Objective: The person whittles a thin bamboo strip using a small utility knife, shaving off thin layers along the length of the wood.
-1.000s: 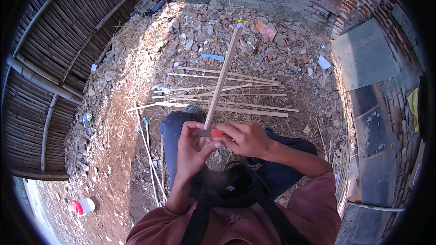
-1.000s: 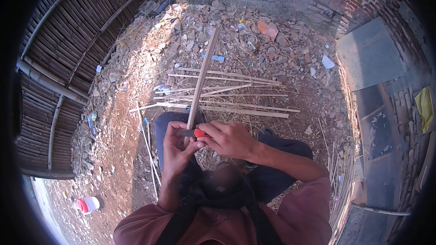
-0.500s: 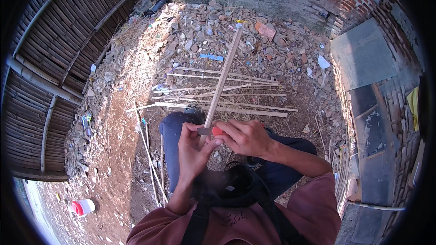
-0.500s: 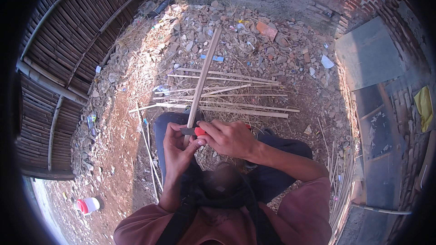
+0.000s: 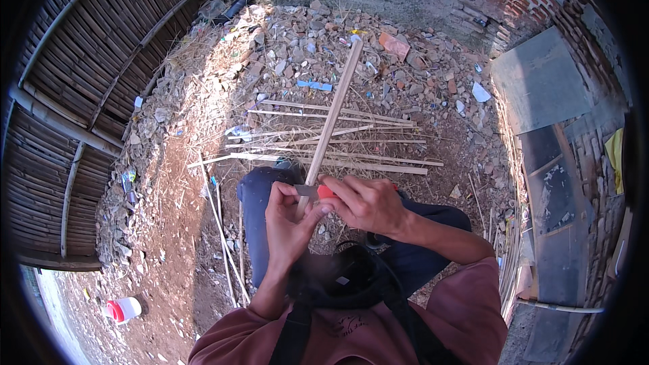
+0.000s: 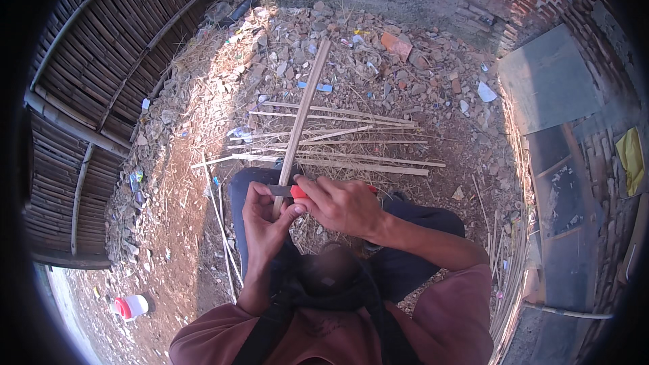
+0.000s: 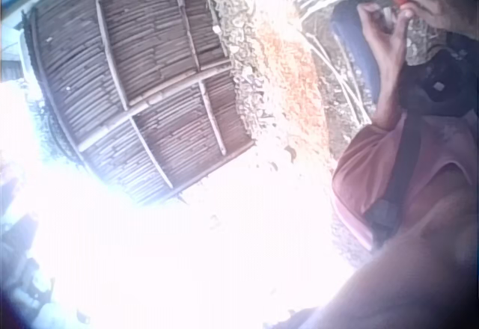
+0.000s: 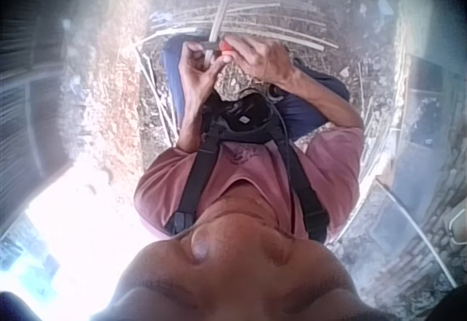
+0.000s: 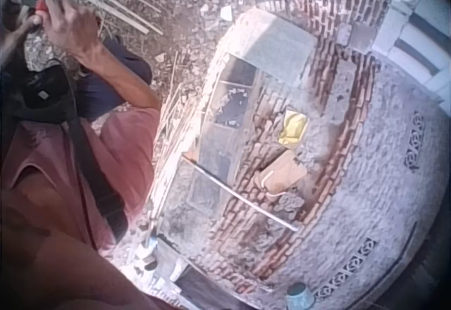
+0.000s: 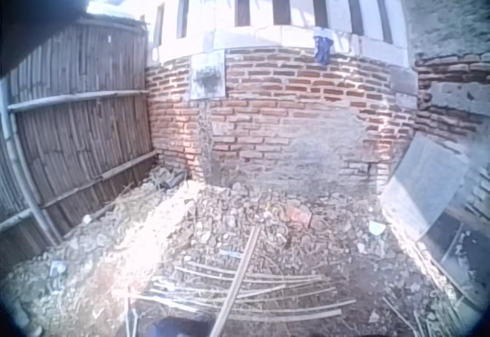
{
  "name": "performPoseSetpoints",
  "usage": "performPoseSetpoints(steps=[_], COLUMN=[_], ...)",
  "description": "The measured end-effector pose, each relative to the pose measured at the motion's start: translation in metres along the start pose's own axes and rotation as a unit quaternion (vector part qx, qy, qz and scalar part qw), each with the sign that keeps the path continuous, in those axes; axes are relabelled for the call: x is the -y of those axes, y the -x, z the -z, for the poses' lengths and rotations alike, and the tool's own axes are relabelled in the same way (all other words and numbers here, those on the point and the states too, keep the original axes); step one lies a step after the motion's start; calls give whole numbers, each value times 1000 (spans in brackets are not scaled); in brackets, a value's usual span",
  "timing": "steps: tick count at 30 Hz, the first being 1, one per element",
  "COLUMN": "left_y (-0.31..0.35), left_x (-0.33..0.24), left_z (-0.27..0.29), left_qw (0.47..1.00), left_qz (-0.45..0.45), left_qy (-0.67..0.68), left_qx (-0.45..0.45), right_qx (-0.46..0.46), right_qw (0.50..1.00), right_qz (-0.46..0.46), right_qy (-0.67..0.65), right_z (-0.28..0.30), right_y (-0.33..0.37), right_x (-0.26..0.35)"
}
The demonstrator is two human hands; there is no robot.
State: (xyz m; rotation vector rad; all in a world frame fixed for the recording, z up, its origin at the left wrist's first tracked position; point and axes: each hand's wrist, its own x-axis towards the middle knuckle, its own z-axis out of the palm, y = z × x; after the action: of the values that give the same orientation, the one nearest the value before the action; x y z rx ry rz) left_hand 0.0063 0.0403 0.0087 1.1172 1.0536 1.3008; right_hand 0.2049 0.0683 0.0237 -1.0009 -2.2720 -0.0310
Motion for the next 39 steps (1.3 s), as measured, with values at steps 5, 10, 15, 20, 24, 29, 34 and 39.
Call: performPoseSetpoints(steps=[5,10,15,20,24,29,34,39], left_y=[-1,-1,-2,-4,-7,-5,-5,-3], left_x=[-2,2,2,3,3,-1,2,-2], left_z=[-3,-6,-9,-5,2,1,-4,-8], left_qw=[1000,999,999,1000,999,999,999,999], left_qz=[-2,-20,-5,-12,-10,9,-17,0], left_qy=[9,26,-4,-18,-22,13,47,46], left_qx=[-3,4,-37,-17,34,42,23,3], right_qx=[3,17,8,9,28,29,25,5], right_qw=[1000,1000,999,999,999,999,1000,1000], right_qz=[1,-3,-36,-25,-11,13,8,7], right_qy=[11,22,11,-24,-37,-39,-15,5], right_z=[4,6,10,5,4,5,4,3], right_y=[-3,-4,-9,-8,-4,-5,-4,-3], right_x=[1,0,1,-8,-9,-8,-3,-1])
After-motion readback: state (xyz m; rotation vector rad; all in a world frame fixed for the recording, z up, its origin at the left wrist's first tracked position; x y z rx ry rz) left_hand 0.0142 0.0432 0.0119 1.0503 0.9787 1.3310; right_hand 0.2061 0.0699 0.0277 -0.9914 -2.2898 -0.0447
